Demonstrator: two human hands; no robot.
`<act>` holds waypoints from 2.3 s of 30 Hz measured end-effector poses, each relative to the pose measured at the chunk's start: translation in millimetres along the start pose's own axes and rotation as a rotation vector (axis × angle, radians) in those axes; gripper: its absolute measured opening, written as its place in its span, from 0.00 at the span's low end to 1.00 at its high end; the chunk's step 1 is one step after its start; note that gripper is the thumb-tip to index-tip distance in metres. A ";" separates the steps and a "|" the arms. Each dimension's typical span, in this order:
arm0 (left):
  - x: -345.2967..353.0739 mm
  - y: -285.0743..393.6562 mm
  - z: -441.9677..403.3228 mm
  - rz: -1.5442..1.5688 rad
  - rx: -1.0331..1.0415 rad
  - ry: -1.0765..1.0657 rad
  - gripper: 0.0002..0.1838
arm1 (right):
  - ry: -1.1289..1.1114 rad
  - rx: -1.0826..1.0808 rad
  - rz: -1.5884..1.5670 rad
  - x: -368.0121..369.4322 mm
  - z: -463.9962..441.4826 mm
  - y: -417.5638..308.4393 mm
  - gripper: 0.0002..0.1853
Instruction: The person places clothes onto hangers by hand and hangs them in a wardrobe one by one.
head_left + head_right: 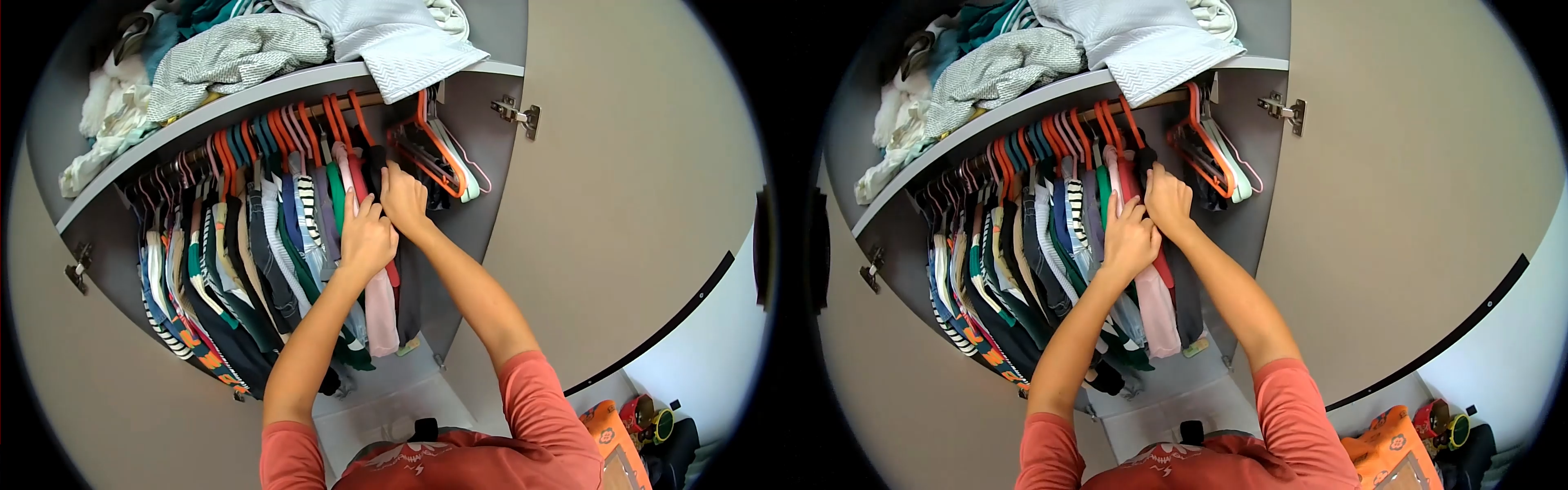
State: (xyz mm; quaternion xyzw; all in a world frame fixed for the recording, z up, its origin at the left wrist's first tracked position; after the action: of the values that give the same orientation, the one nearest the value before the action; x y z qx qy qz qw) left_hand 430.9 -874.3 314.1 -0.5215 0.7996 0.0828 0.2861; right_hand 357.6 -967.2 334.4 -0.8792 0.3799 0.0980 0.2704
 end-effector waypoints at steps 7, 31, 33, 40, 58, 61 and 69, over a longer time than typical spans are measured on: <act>-1.7 15.6 -8.6 0.068 -0.002 0.118 0.05 | 0.254 -0.240 0.249 -48.4 -13.0 27.7 0.11; 9.7 34.2 -15.3 0.113 -0.002 0.177 0.07 | 0.142 -0.245 0.604 -55.4 -21.2 69.5 0.23; 9.1 34.4 -11.5 0.136 -0.013 0.167 0.07 | 0.154 -0.264 0.582 -67.0 -2.7 66.8 0.23; 10.7 54.8 7.0 0.379 -0.156 0.174 0.13 | 0.133 -0.159 0.471 -143.2 123.6 59.3 0.28; -21.5 359.1 135.8 1.472 -0.077 -0.339 0.36 | 0.102 0.386 0.930 -395.0 481.3 -31.7 0.23; -55.4 424.1 175.1 1.558 0.049 -0.420 0.36 | 0.126 0.557 1.002 -429.3 519.8 -50.4 0.21; -185.8 580.4 295.5 1.705 0.530 -0.637 0.35 | 0.402 0.895 1.115 -532.4 634.3 -127.1 0.20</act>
State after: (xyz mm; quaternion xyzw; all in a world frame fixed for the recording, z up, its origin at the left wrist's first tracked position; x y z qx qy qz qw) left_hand 83.3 -344.1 75.8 0.3674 0.7882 0.2182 0.4429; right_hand 101.7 -219.2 57.0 -0.3625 0.8155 -0.1062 0.4384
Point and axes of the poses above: each hand's wrist, its own z-axis away from the middle knuckle, its own x-axis out of the palm, y = z × x, the point moved 6 cm from there along -z, towards the middle knuckle, and after that the axes turned 1 degree about z, right-handed, at the moved point
